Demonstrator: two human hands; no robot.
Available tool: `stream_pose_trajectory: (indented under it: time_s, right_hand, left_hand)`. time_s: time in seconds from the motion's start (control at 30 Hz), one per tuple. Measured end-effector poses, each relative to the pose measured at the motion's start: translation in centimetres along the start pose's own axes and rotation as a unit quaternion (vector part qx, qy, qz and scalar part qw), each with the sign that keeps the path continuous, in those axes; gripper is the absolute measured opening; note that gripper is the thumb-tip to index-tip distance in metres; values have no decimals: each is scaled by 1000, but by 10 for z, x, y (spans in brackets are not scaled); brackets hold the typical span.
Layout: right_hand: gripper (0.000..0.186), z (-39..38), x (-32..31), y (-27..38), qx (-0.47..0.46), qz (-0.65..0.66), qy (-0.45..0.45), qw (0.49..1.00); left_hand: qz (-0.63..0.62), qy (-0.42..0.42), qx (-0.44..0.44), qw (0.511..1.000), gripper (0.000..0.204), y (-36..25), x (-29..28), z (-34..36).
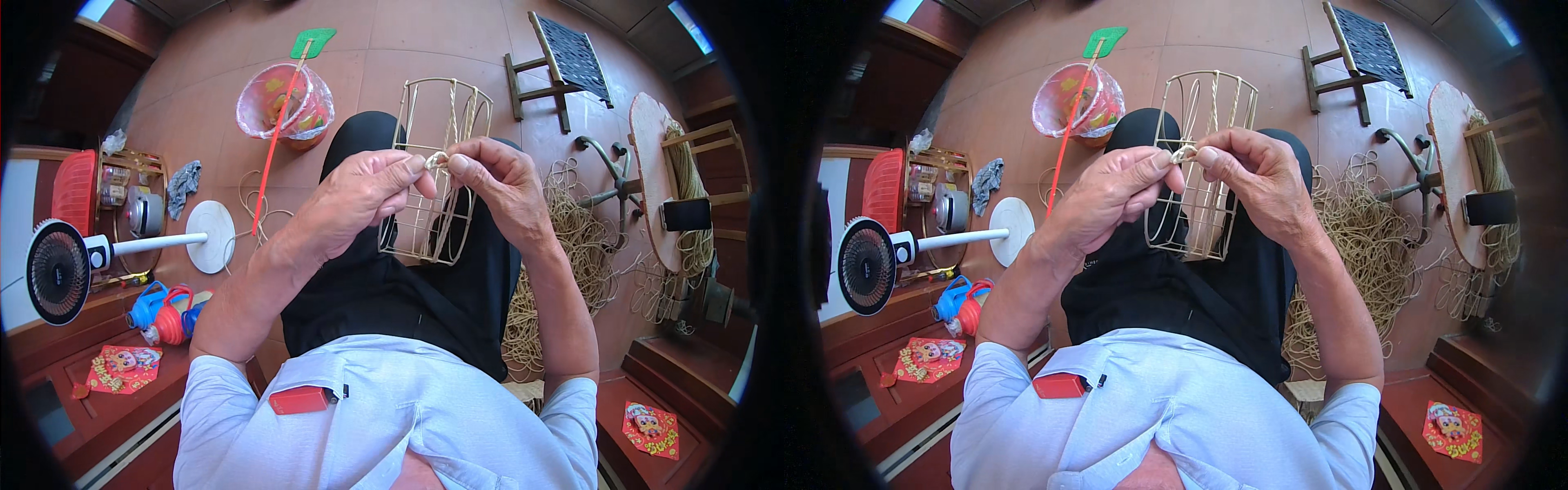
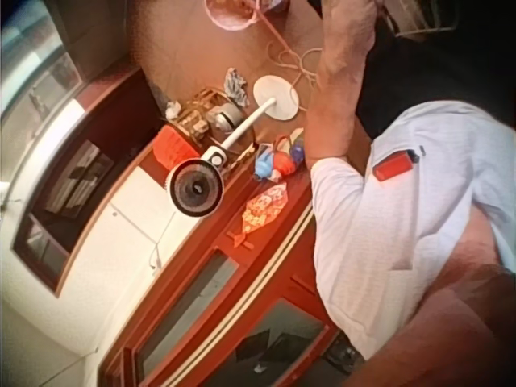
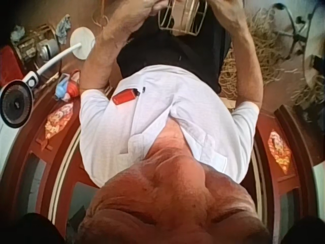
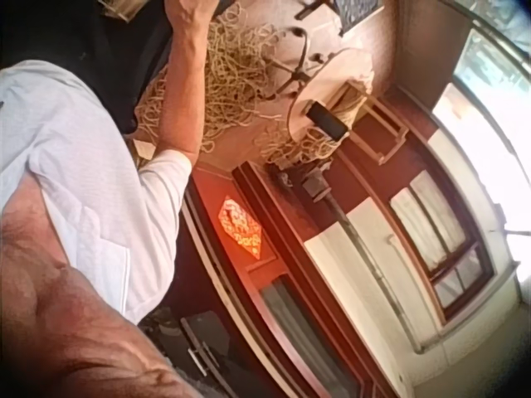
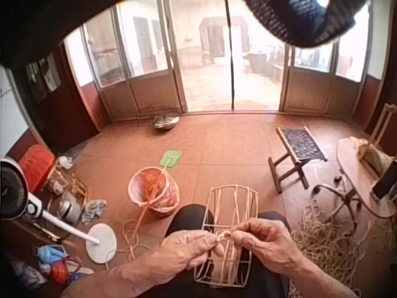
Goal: Constructing a bamboo cage frame by weaving thin bamboo strips and securing them with rope.
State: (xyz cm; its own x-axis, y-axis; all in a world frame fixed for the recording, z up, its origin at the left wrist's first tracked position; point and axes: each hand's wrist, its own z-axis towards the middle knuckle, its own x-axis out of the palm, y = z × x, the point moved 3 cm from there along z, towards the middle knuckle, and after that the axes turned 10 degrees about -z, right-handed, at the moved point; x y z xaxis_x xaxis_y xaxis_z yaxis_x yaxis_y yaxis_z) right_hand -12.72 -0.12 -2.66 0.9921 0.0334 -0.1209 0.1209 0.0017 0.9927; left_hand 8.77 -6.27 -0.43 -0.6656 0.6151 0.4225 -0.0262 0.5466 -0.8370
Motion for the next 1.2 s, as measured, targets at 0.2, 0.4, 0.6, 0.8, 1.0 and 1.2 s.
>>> stream_pose_trajectory:
  time_s: [0.2, 0.4, 0.6, 0.8, 1.0, 1.2]
  right_hand:
    - [29, 0, 5, 4, 11, -10, -14, 1000]
    - [28, 2, 6, 4, 30, -35, -40, 998]
    - [17, 0, 21, 6, -14, 10, -103, 995]
    - [14, -3, 26, 5, -116, -199, -154, 961]
    - [15, -4, 30, 15, -255, -348, -166, 887]
    - [15, -2, 27, 20, -186, -342, -101, 916]
  left_hand:
    - [225, -89, 142, 960, 25, -8, 6, -6]
    - [456, -123, 305, 827, 15, -21, 14, -13]
    - [525, -167, 347, 759, 9, -26, 19, -17]
    - [490, -179, 387, 760, 15, -20, 15, -14]
    - [571, -154, 431, 681, 15, -24, 12, -16]
    - [566, -102, 397, 716, 12, -39, 7, -16]
